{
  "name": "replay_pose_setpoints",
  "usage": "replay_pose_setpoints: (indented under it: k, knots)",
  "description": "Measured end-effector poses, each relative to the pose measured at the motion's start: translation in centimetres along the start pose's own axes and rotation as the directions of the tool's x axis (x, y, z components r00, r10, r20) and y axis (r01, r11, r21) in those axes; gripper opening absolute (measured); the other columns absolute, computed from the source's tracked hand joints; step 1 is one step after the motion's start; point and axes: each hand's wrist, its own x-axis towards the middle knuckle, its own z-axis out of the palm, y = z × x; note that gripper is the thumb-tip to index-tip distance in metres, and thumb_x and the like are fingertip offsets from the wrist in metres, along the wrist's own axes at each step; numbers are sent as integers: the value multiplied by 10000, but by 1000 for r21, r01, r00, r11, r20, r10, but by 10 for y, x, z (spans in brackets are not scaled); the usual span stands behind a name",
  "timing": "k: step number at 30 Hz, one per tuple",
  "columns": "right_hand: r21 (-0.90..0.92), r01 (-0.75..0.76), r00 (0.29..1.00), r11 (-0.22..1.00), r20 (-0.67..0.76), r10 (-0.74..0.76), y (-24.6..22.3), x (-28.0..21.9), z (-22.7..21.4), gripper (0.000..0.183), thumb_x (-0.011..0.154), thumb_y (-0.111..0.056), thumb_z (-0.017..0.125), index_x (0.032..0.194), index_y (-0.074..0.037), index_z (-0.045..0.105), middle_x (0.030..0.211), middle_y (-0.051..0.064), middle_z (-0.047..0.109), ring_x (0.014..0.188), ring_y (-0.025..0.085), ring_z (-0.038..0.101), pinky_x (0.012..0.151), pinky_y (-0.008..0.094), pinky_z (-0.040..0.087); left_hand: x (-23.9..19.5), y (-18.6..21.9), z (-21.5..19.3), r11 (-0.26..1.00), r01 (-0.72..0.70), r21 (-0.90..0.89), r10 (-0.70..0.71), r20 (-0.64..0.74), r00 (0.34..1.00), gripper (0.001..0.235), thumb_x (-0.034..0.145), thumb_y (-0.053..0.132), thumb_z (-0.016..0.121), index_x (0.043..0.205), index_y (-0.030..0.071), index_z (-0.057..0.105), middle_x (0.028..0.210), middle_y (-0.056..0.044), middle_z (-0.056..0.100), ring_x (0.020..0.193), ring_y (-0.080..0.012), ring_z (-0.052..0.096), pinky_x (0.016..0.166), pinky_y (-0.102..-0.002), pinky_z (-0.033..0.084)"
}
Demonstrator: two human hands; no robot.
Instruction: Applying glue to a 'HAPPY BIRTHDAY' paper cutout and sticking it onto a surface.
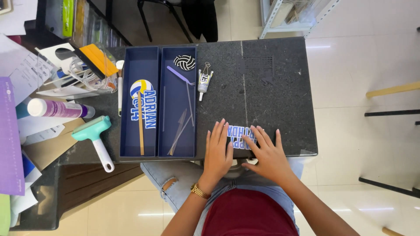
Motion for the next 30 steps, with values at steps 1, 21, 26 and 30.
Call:
replay_pose_setpoints:
  k: [1, 21, 26, 30]
  knots:
    - [-32, 17, 998, 999, -52, -19, 0, -2, 4, 935, 709, -619, 782, 1527, -305, 453, 1608, 61, 404, 1512, 263, 347, 1169, 724, 213, -4, 1, -4, 999, -14, -44, 14, -13, 1000, 589, 1011, 145, 468, 1583, 44, 373, 1644, -188, 356, 1532, -386, 286, 1215, -604, 170]
    - [977, -13, 808, -211, 135, 574, -16, -19, -86, 108, 814, 63, 774, 921, 74, 761, 608, 162, 665, 531, 171, 648, 473, 323, 558, -23, 94, -83, 494, 410, -767, -243, 331, 912, 227, 856, 261, 856, 868, 38, 816, 661, -71, 740, 672, -73, 530, 588, -270, 447]
    - [973, 16, 885, -231, 94, 456, -18, -37, -104, 130, 935, -95, 711, 819, -55, 753, 709, 23, 698, 621, 127, 644, 543, 272, 513, -45, 94, -81, 507, 218, -834, -139, 170, 976, 207, 957, 288, 730, 862, 106, 760, 840, 50, 731, 797, -59, 641, 706, -250, 513]
    - [981, 68, 881, -181, 26, 473, -23, -42, -124, 216, 923, -86, 720, 712, -93, 674, 640, -17, 642, 552, 79, 570, 498, 237, 449, -51, 93, -84, 526, 89, -846, -71, 61, 996, 180, 950, 259, 740, 848, 113, 768, 885, 35, 765, 871, -99, 709, 777, -274, 562]
